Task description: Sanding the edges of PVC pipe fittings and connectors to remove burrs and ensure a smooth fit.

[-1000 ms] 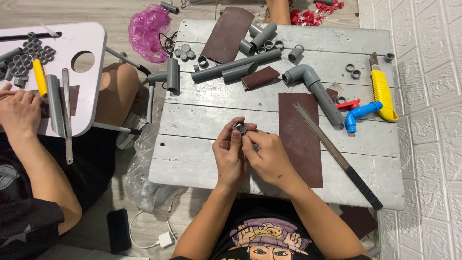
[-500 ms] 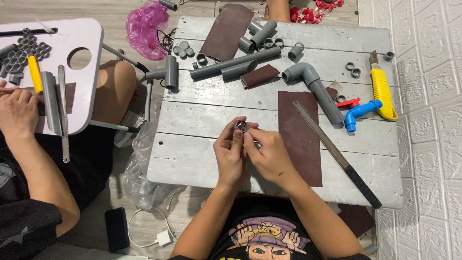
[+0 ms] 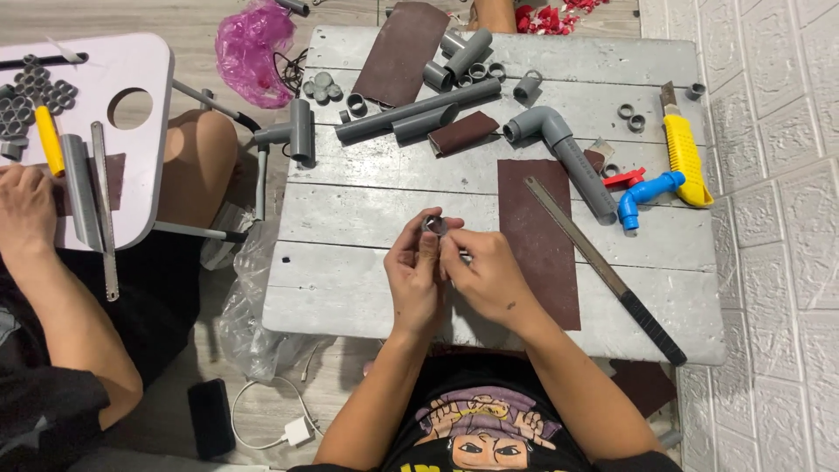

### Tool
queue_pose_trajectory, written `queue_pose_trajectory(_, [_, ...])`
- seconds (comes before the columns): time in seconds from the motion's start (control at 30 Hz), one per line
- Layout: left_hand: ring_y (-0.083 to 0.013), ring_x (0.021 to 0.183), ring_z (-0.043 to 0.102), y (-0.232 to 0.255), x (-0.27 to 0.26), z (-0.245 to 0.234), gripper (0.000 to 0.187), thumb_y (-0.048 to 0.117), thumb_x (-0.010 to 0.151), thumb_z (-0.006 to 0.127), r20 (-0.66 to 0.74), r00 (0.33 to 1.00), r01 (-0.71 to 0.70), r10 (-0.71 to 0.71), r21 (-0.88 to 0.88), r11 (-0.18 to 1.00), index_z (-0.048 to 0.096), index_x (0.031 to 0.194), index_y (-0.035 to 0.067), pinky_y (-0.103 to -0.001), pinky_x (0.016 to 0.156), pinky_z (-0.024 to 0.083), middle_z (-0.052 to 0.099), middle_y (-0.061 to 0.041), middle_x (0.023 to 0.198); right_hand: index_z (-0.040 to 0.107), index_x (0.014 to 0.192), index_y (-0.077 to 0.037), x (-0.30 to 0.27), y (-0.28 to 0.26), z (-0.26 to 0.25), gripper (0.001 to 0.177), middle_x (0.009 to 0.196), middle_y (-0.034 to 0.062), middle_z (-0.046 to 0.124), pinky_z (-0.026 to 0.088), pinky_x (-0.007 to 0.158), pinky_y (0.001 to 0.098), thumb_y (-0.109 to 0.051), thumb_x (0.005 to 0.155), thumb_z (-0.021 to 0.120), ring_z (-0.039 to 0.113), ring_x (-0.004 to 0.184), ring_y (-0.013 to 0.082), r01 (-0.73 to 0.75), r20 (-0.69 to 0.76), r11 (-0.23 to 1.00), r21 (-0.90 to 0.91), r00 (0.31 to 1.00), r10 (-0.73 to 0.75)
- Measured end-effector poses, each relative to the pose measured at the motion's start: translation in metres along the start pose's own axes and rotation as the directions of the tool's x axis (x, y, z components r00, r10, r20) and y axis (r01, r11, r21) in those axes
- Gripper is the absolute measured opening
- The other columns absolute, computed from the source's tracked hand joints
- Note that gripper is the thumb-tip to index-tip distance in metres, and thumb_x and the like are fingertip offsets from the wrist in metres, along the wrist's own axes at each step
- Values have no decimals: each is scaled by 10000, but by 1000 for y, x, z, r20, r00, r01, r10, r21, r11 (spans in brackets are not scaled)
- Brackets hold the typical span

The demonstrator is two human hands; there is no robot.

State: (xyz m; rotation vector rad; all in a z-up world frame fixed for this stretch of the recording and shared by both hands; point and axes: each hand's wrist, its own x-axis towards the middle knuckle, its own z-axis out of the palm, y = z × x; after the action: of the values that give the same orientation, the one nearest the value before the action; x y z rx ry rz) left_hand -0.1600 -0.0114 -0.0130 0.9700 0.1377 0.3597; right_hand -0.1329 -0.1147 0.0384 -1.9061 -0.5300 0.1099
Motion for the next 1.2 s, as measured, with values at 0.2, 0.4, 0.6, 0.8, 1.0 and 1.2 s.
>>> queue_pose_trajectory(0.2, [-186,918,708,12,0,6,340,244,1034,585,-29,999,-19,20,28,999,638,1235,-25,-331,824,576,754,-231,1034,586,605,-112,1,-1,2,458,478,97,577,481,516,328,-219,1047,530,522,463,216,5,39,1000,-23,999,-4])
queue_pose_trajectory(0.4, [-177,945,709,17,-2,8,326,230,1024,595,-46,998,-33,34,38,999,649,1236,-12,-312,845,570,761,-214,1033,589,607,-107,-3,-2,3,428,483,99,568,484,526,330,-195,1024,548,520,473,222,10,43,1000,-22,999,-9])
queue_pose_trajectory(0.6, [-183,925,701,23,-1,11,347,241,1028,581,-31,999,-12,13,37,999,640,1247,-22,-316,833,562,754,-216,1039,625,602,-124,-5,-4,0,447,505,99,618,513,554,342,-207,1033,539,576,482,240,-14,63,1000,6,998,13])
queue_pose_trajectory(0.8, [-201,907,717,15,-2,5,351,249,1020,596,-6,1000,-28,29,79,996,649,1232,-25,-347,822,578,762,-239,1015,626,616,-120,-4,-4,-1,449,506,94,628,524,567,355,-251,1037,540,586,498,239,-11,64,1000,4,998,11])
queue_pose_trajectory(1.0, [-195,892,708,13,1,3,343,241,1021,597,27,999,-37,35,91,995,656,1230,-24,-334,808,568,762,-238,1017,611,614,-113,-2,-5,-2,464,522,103,632,528,577,343,-244,1051,528,594,515,209,-5,25,1000,-16,1000,5])
queue_pose_trajectory(1.2, [-194,875,709,16,-2,7,331,212,1017,596,46,998,-44,39,102,994,654,1234,-31,-334,799,572,764,-244,1010,632,631,-101,-4,-7,-1,456,524,104,653,537,571,344,-239,1049,509,610,507,217,-8,-19,1000,19,1000,9])
